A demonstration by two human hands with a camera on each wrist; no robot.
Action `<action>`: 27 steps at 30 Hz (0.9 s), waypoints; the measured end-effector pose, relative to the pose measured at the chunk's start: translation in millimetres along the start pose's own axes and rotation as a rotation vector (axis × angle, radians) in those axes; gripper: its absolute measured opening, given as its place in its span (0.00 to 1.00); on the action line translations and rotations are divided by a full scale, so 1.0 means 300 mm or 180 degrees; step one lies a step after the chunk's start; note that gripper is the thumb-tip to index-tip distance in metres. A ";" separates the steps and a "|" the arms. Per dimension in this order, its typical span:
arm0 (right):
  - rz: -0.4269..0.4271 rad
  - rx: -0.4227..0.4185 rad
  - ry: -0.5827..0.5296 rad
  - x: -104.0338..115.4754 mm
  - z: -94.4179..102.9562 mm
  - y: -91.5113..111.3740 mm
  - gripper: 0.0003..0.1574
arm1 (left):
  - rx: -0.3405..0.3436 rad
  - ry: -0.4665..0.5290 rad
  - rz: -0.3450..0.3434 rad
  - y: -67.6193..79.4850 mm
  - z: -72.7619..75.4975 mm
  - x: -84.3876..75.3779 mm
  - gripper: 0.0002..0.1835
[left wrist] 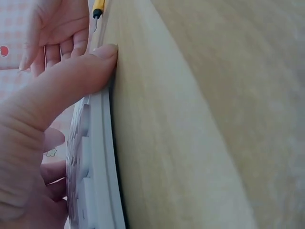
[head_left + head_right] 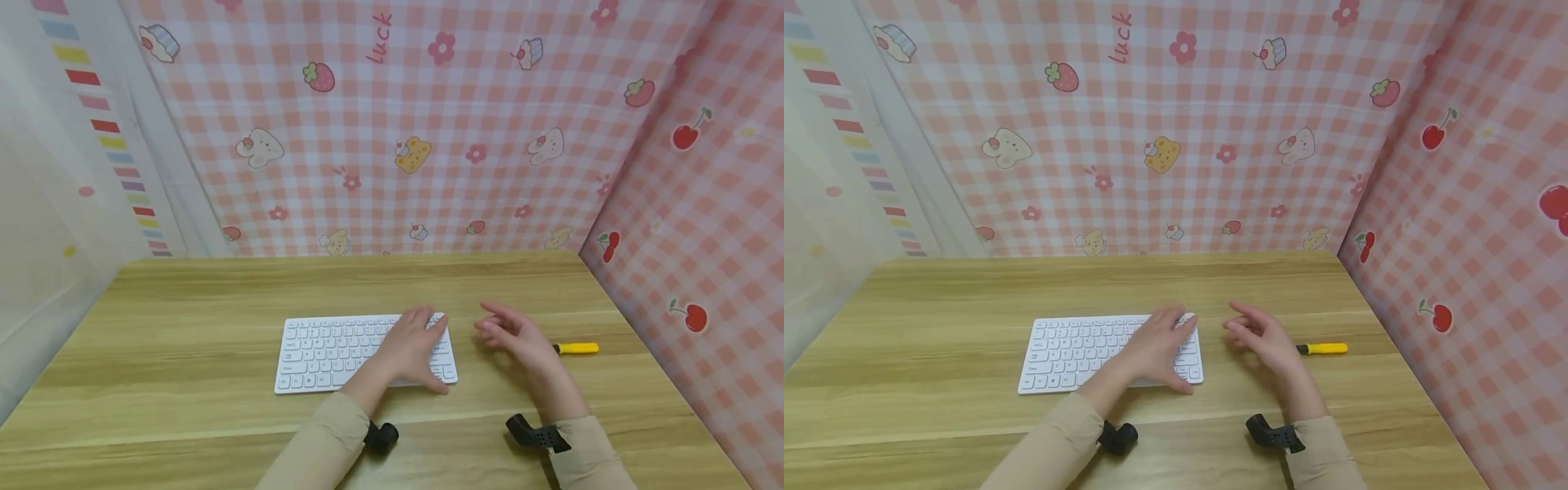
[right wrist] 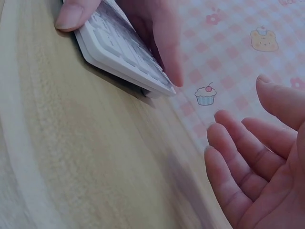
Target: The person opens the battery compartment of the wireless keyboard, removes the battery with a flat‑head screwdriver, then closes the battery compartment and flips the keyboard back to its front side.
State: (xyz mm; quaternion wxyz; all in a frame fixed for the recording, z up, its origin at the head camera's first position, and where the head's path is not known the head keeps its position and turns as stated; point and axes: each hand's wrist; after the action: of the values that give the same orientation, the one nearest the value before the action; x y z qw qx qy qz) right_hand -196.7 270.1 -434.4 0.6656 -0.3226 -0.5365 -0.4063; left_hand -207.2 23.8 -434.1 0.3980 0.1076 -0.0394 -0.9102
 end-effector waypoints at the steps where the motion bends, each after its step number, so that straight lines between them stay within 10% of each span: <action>1: 0.0007 0.0001 0.0006 0.002 0.001 0.001 0.35 | -0.0008 -0.0034 -0.0006 -0.001 0.002 -0.001 0.65; 10: 0.0026 0.0052 0.0133 0.007 -0.004 -0.003 0.34 | -0.0053 -0.0071 -0.0073 0.028 0.055 -0.008 0.65; 27: 0.0121 0.0359 -0.0003 -0.006 -0.060 -0.016 0.32 | -0.0110 0.0607 -0.0459 0.170 0.403 0.006 0.64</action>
State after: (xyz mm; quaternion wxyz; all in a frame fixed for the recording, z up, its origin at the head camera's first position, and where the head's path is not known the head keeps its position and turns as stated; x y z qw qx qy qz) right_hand -192.9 252.7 -440.1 0.6900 -0.2949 -0.5527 -0.3626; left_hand -199.3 -13.9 -308.6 0.3353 0.1893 0.0222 -0.9226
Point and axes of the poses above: each hand's wrist, its own y-axis away from the middle knuckle, its own z-axis out of the back of the hand, x = y × z, and after that the axes turned 14 degrees about x, right-handed
